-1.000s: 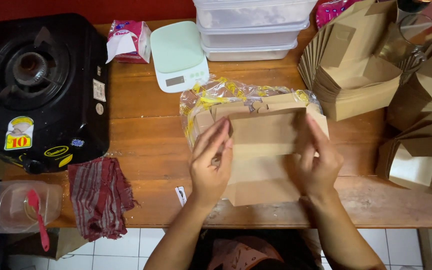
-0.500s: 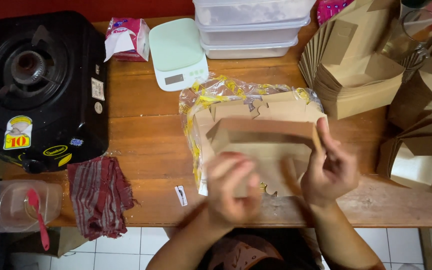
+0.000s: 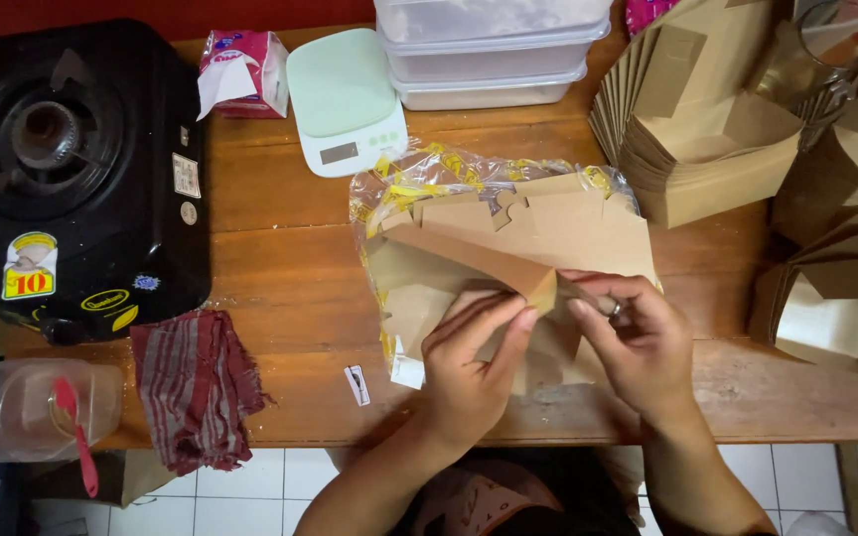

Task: Assembling cardboard food boxes by folding flat sheets along creases and tucking tabs.

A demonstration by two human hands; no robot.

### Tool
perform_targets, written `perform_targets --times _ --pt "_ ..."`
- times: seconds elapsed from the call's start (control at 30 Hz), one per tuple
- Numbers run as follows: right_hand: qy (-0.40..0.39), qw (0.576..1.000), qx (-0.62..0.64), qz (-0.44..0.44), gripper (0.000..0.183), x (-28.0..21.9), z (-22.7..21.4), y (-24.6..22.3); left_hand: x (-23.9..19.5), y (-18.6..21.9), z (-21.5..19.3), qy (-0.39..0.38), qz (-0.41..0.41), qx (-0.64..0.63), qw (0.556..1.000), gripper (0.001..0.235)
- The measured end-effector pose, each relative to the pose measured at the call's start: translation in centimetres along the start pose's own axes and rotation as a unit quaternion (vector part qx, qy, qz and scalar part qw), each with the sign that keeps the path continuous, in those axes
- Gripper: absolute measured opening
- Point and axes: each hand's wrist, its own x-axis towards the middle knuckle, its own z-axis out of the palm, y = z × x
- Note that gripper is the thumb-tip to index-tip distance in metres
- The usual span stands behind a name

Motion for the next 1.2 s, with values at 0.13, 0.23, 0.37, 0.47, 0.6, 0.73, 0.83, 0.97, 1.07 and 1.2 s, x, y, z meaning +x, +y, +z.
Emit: perform_targets --times 0.13,0.23,0.37,0.47,0.6,0.73,0.83,0.97,1.07,1.2 --pt "0.041 0.991 0.071 0.103 0.015 -0.4 -0.9 1.2 -0.3 -1.0 0.3 -0.011 0.034 0.001 0.999 0.011" --pt "0.014 0.994 0.11 0.018 0.017 -0.5 -1.4 2.5 -0.4 -1.8 0.9 0.045 0.027 -0.09 0.995 0.01" --pt "-0.014 0.994 0.097 -0.055 0.007 -0.2 -0.8 1.1 -0.5 -1.7 1.0 -0.009 -0.037 -0.159 0.987 0.014" --pt "-0.016 0.992 0.093 -0.079 0.005 -0.3 -0.3 0.3 -1.1 -2.2 1.2 -0.03 -0.062 -0.171 0.983 0.015" --pt "0.001 0.992 0.094 -0.08 0.006 -0.3 0.9 -0.5 -1.8 -3.6 1.2 -0.038 -0.089 -0.167 0.981 0.017" --pt "0.008 0.992 0.064 -0.105 0.007 0.3 1.3 -2.6 -1.5 -3.6 0.9 -0.035 -0.101 -0.202 0.974 0.016" --pt "0.003 0.99 0.03 -0.14 0.008 0.4 0.9 -3.2 -2.2 -4.6 1.0 -0.033 -0.096 -0.205 0.973 0.014" --pt "-0.037 0.986 -0.005 -0.165 0.013 0.7 0.1 -3.6 -3.0 -5.3 1.4 -0.017 -0.107 -0.219 0.97 0.016" --pt "-0.054 0.982 -0.006 -0.181 0.014 0.8 -0.4 -3.6 -2.6 -4.9 1.2 -0.008 -0.104 -0.216 0.971 0.017" --pt "-0.04 0.983 0.035 -0.174 0.012 0.7 -1.1 -2.2 -3.4 -4.2 1.9 -0.01 -0.116 -0.208 0.971 0.015"
